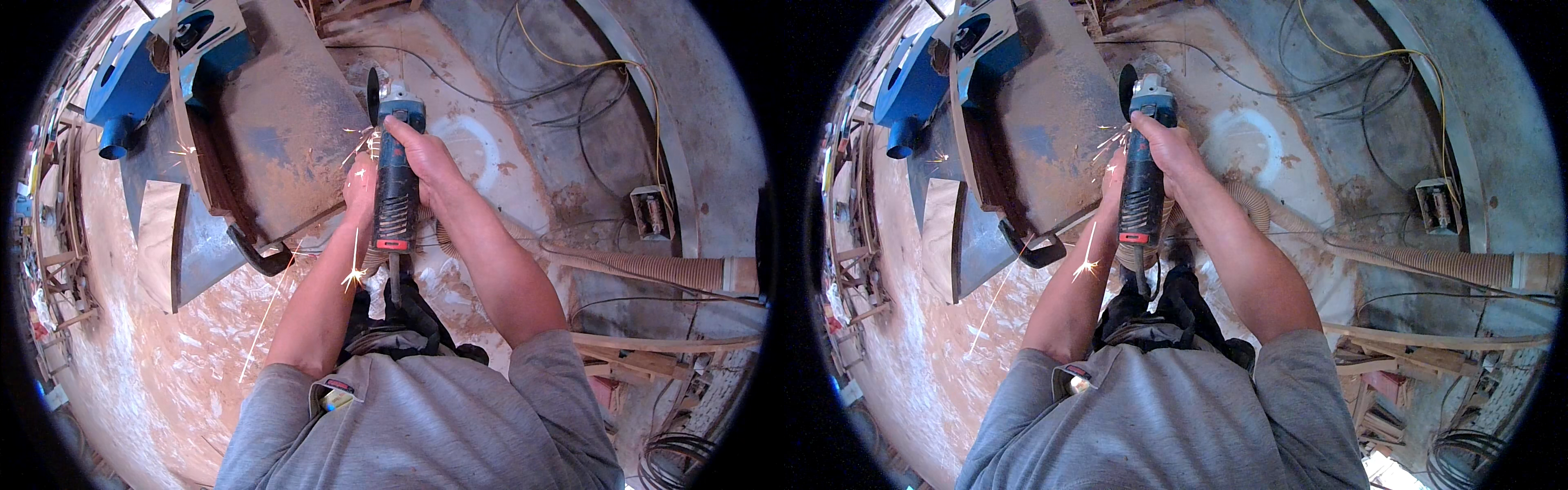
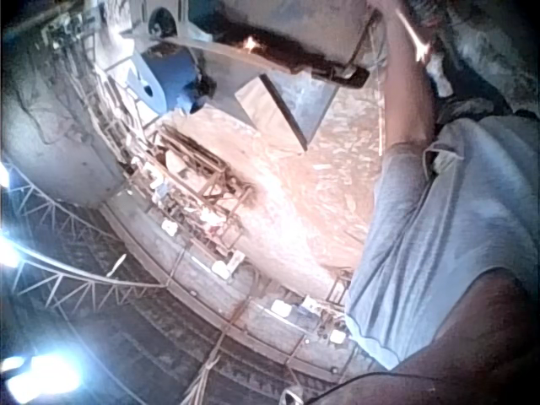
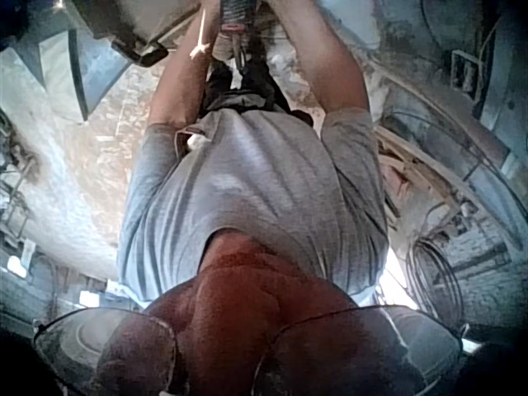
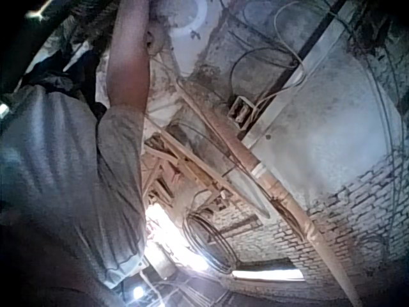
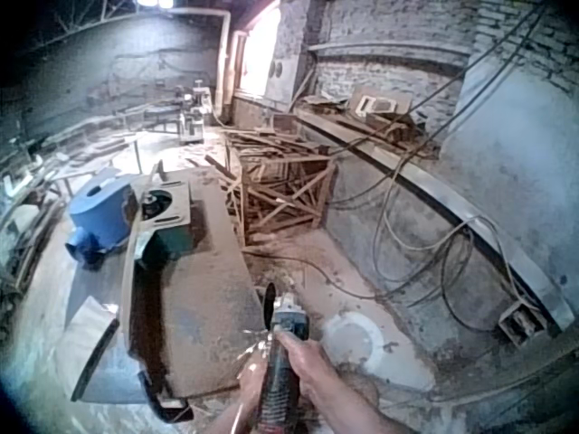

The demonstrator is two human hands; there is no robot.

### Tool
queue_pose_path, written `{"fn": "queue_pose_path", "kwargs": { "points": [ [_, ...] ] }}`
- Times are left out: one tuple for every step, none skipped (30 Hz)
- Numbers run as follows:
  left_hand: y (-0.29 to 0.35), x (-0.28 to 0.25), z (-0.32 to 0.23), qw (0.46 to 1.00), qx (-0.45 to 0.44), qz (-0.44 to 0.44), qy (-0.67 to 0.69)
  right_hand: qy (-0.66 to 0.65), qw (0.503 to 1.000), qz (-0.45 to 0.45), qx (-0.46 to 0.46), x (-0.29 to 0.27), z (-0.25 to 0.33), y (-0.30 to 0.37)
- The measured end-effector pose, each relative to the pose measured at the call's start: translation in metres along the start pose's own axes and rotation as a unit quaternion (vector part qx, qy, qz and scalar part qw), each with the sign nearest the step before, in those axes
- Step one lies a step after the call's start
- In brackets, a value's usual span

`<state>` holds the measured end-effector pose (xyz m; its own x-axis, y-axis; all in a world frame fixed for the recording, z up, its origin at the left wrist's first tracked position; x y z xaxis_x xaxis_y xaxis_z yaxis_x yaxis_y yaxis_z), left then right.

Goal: The person cuts a flexible dust collection hose with an angle grinder and then attaches it to a blue dust extraction hood. They use a hammer to adjust the hood's fit and then connect the hose to the hood's outlet.

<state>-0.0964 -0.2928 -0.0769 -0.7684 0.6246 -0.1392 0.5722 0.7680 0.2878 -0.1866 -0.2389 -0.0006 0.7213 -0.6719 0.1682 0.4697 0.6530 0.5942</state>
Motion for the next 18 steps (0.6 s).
{"fn": "queue_pose_path", "kwargs": {
  "points": [
    [0.003,0.000,-0.006,0.999,-0.004,0.001,-0.049,0.004,1.000,-0.009,-0.004,-0.003,0.000,0.000],
    [0.006,-0.001,-0.009,1.000,-0.021,0.008,0.019,0.008,1.000,-0.012,-0.009,0.000,0.002,0.002],
    [0.008,-0.001,-0.011,0.995,-0.038,0.015,0.087,0.012,1.000,-0.016,-0.013,0.001,0.003,0.003],
    [0.011,-0.001,-0.013,0.986,-0.055,0.023,0.155,0.017,1.000,-0.015,-0.007,0.001,0.002,0.003],
    [0.014,-0.001,-0.024,0.994,-0.031,0.038,0.099,0.023,1.000,-0.018,-0.001,-0.001,0.002,0.002],
    [0.019,-0.001,-0.035,0.998,-0.006,0.053,0.042,0.029,0.999,-0.020,0.006,-0.003,0.001,0.002],
    [0.022,0.001,-0.041,0.997,0.019,0.069,-0.014,0.018,1.000,-0.015,0.009,-0.003,-0.001,0.001],
    [0.021,0.002,-0.035,0.980,-0.023,0.064,0.188,0.007,1.000,-0.003,0.011,0.002,-0.001,0.001],
    [0.018,0.011,-0.024,0.919,-0.063,0.059,0.384,-0.004,1.000,0.007,0.014,0.006,-0.002,0.001],
    [0.014,0.019,-0.010,0.818,-0.099,0.052,0.564,0.005,1.000,0.007,0.011,0.008,-0.001,0.001],
    [0.009,0.005,-0.010,0.943,-0.072,0.053,0.319,0.014,1.000,0.002,0.009,0.004,-0.001,-0.001],
    [0.010,0.007,-0.010,0.959,-0.064,0.051,0.269,0.022,1.000,-0.004,0.007,0.001,0.000,-0.001],
    [0.013,0.009,-0.009,0.973,-0.056,0.050,0.219,0.018,1.000,-0.003,0.008,-0.001,-0.001,-0.001],
    [0.019,0.006,-0.020,0.984,-0.046,0.045,0.167,0.015,1.000,0.001,0.008,0.001,0.001,0.001],
    [0.018,0.008,-0.017,0.965,-0.045,0.055,0.253,0.011,1.000,0.005,0.008,0.002,0.002,0.003],
    [0.015,0.010,-0.009,0.938,-0.043,0.065,0.337,0.005,1.000,0.013,0.011,0.004,0.001,0.003],
    [0.014,0.012,-0.008,0.904,-0.040,0.075,0.418,-0.002,1.000,0.020,0.014,0.004,0.000,0.003],
    [0.011,0.011,-0.007,0.933,-0.022,0.068,0.353,-0.009,0.999,0.028,0.016,0.005,-0.001,0.003]
  ]
}}
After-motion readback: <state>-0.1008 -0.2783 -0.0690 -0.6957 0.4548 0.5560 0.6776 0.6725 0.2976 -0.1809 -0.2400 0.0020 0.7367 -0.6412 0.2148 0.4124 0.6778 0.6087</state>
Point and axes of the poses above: each hand's wrist, its own y-axis away from the middle knuckle, its own x-axis out of the palm, z = x × y, the point moved 7 cm from there along -y, towards the middle knuckle, and after that the axes turned 8 degrees about y, right-handed, at the moved point
